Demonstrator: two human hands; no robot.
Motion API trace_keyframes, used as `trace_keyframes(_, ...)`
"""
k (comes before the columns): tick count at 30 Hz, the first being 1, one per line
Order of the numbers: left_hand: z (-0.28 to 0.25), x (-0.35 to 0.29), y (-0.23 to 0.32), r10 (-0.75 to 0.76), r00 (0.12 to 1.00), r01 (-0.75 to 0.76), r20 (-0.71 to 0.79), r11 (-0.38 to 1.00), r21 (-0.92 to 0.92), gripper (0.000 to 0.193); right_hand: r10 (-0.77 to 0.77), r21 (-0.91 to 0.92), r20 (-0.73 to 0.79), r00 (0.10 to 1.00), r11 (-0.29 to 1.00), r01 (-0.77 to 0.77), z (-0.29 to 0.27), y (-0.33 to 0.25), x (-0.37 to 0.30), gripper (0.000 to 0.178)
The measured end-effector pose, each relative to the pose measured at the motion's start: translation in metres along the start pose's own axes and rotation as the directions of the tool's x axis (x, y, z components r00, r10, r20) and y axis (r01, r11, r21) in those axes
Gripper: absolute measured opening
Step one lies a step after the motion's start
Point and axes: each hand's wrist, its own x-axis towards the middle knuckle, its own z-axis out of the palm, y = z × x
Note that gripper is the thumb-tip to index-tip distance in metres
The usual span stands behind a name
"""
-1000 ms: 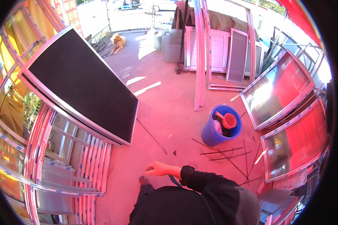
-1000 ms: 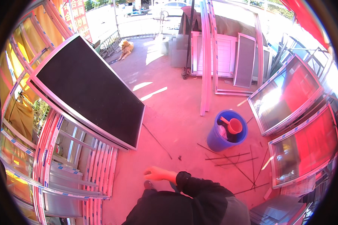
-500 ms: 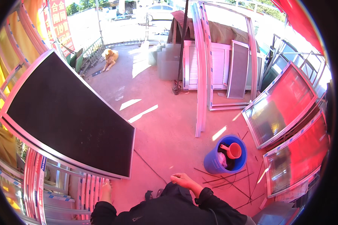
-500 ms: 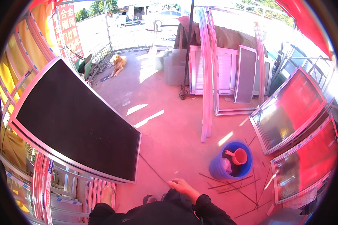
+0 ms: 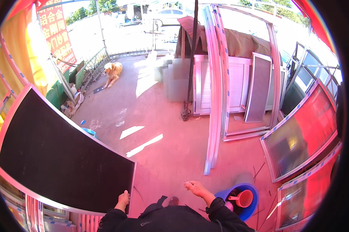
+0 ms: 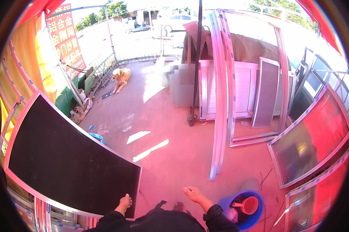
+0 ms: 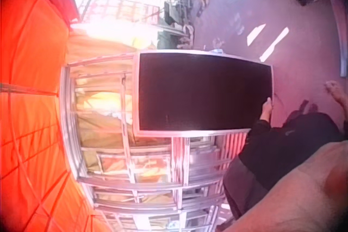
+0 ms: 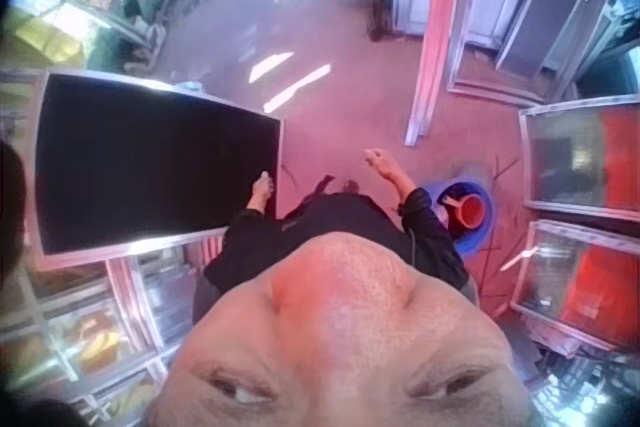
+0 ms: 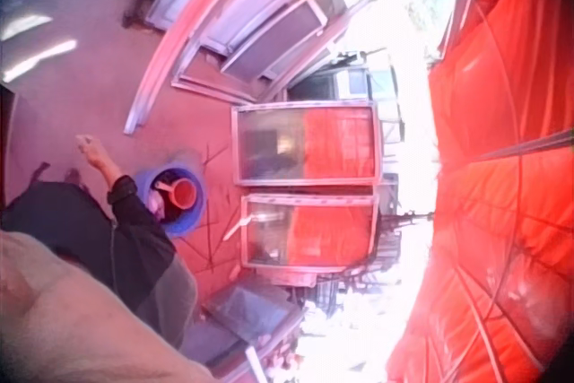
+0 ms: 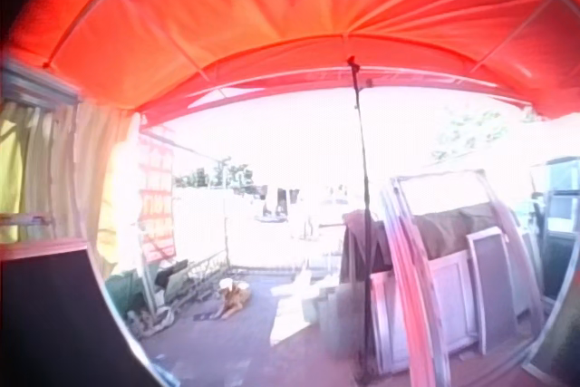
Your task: The person assembles a metal frame structure on a red workbench. They position long aluminum extrusions, drill pilot holes, and fasten screws using a cordless drill. The person also uses a tape measure and marker to align and mark the frame components.
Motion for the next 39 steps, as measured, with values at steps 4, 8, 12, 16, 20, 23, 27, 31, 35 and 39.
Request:
trace_keyframes(4,0.029,0.031,0.014,-0.117,0.993,0.116,0.000,0.992,-0.049,0.068,-0.033,-0.031,-0.025,0.999,0.999,0.032,-0.082,-0.038,0.095,0.053)
trace_keyframes(8,0.054,0.099,0.053,-0.240,0.971,0.239,-0.020,0.970,-0.049,0.066,-0.122,-0.090,-0.117,0.986,0.990,0.111,-0.143,-0.072,0.193,0.051)
trace_keyframes(12,0.082,0.178,0.163,-0.201,0.979,0.198,-0.040,0.977,-0.074,0.068,-0.109,-0.160,-0.256,0.961,0.985,0.069,-0.213,-0.115,0.270,0.054)
trace_keyframes(16,0.126,0.230,0.335,-0.005,0.999,0.009,0.050,0.997,-0.081,0.074,-0.196,-0.219,-0.447,0.873,0.970,0.105,-0.304,-0.147,0.337,0.058)
trace_keyframes(20,0.177,0.253,0.481,0.189,0.980,-0.178,0.068,0.974,-0.139,0.074,-0.275,-0.254,-0.599,0.752,0.956,0.147,-0.433,-0.162,0.414,0.062)
trace_keyframes(23,0.216,0.269,0.543,0.246,0.968,-0.233,0.043,0.951,-0.203,0.075,-0.355,-0.292,-0.676,0.646,0.934,0.207,-0.540,-0.167,0.483,0.062)
trace_keyframes(27,0.260,0.280,0.557,0.147,0.987,-0.155,-0.062,0.977,-0.147,0.074,-0.371,-0.310,-0.749,0.550,0.929,0.204,-0.671,-0.168,0.586,0.063)
trace_keyframes(31,0.312,0.273,0.541,-0.045,0.998,0.042,-0.039,0.996,-0.073,0.080,-0.366,-0.374,-0.792,0.488,0.924,0.085,-0.766,-0.166,0.687,0.076)
trace_keyframes(35,0.366,0.283,0.579,-0.140,0.990,0.140,-0.003,0.989,-0.050,0.069,-0.276,-0.298,-0.791,0.546,0.953,0.050,-0.810,-0.156,0.764,0.085)
trace_keyframes(39,0.406,0.281,0.670,0.023,0.999,-0.022,0.046,1.000,-0.004,0.061,-0.192,-0.203,-0.680,0.707,0.977,0.070,-0.813,-0.146,0.811,0.085)
